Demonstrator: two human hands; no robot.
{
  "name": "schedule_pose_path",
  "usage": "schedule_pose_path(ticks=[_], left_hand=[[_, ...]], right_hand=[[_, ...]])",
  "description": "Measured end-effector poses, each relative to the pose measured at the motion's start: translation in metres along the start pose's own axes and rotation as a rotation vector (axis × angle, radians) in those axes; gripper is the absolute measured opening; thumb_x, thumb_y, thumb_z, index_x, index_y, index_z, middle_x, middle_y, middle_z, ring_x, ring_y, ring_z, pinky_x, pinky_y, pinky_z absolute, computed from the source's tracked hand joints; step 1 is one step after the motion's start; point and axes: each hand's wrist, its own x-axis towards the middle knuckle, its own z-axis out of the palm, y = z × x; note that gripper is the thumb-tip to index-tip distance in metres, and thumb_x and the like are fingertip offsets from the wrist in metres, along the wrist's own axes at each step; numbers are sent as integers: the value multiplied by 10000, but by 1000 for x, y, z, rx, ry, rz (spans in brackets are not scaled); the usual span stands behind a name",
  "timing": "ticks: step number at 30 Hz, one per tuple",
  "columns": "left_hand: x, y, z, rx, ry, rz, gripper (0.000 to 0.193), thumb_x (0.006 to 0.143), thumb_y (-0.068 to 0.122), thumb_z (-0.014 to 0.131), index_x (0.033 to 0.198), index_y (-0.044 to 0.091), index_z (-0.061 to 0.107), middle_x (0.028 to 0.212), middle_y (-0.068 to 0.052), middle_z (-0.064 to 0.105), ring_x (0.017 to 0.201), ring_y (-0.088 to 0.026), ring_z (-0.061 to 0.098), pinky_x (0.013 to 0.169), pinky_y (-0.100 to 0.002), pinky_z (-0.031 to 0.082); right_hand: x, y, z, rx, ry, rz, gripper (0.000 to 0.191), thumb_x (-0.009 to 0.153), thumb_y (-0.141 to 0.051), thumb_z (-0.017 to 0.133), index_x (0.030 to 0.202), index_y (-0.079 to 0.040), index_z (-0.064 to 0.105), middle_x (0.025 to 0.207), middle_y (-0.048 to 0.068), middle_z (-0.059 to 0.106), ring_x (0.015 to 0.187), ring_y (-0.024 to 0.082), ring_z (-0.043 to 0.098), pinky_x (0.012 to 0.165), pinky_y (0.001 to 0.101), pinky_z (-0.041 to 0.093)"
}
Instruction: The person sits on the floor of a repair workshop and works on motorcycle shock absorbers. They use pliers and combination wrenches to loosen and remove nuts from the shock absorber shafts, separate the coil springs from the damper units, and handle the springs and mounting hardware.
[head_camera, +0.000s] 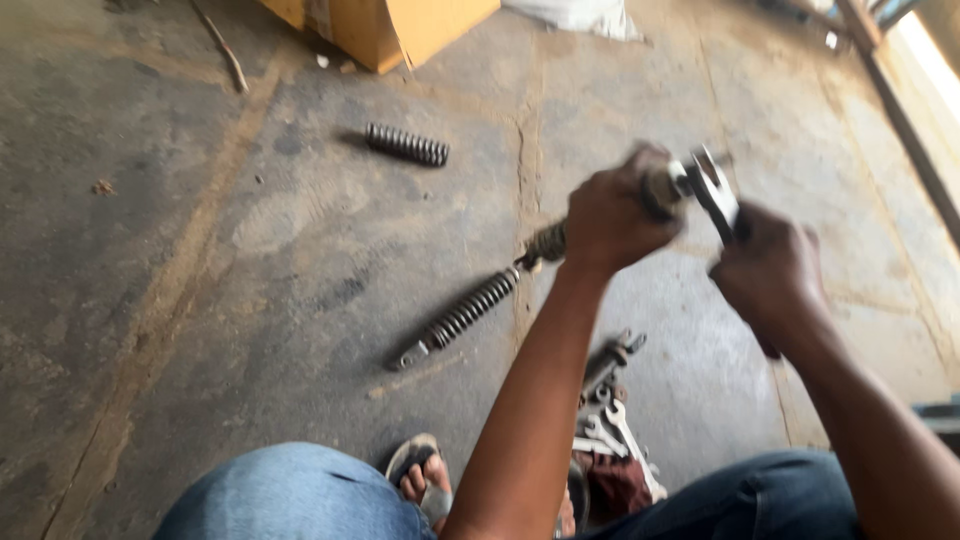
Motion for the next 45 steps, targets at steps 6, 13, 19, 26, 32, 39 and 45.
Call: schedule_pose_path(ticks=[6, 13, 19, 26, 32, 39, 45], left_hand=[[32, -19, -20, -671, -1150, -24, 632, 581, 67, 875, 1183, 22, 689, 983, -126, 739, 881, -286, 713, 790, -422, 625], [18, 3, -1, -223, -453, 203, 796, 583, 310, 966, 1274, 93, 637, 1156, -82, 746, 1049, -258, 741, 967, -374, 567], [-45, 23, 72, 119, 391, 236, 684, 672, 260, 855, 1295, 94, 628, 1085, -115, 723, 1013, -328, 708, 958, -465, 549], [-1, -44, 44, -554, -649, -33, 538, 556, 167, 862, 1046, 47, 676, 903, -127, 727, 809, -269, 687, 724, -432, 600], [8, -53, 15, -594, -786, -78, 614, 517, 133, 880, 1096, 53, 690, 963, -109, 767, 830, -195, 710, 813, -349, 608], [-25, -2, 68, 49, 245, 309, 772, 560, 333, 941, 1202, 46, 624, 1001, -136, 770, 847, -288, 734, 737, -429, 538], [-28, -18, 72, 14, -124, -33, 577, 627, 307, 893, 1135, 134, 678, 872, -80, 759, 847, -258, 730, 772, -366, 584]], right_hand=[[-29, 39, -7, 19, -23, -93, 205, 723, 28, 622, 922, -19, 626, 650, 135, 547, 624, 223, 500, 604, 410, 463], [-27, 29, 0, 260, -9, 244, 104, 776, -6, 640, 878, -15, 624, 684, 100, 588, 595, 183, 508, 541, 418, 439], [-29, 24, 5, 128, 29, 241, 115, 855, -56, 594, 941, -30, 666, 658, 141, 631, 579, 212, 577, 574, 423, 483], [-24, 53, 17, 72, -19, -23, 221, 782, 35, 558, 954, -33, 680, 662, 125, 615, 585, 218, 578, 559, 422, 475], [-18, 52, 32, 245, -201, 89, 174, 734, 44, 639, 905, 8, 642, 640, 133, 599, 585, 188, 572, 543, 399, 476], [-13, 43, 24, 313, -43, 251, 75, 802, 8, 628, 869, 41, 637, 650, 114, 630, 578, 186, 585, 548, 383, 471], [-21, 50, 15, 107, -91, 197, 144, 824, 13, 570, 927, -52, 647, 674, 125, 615, 601, 201, 546, 562, 446, 467]])
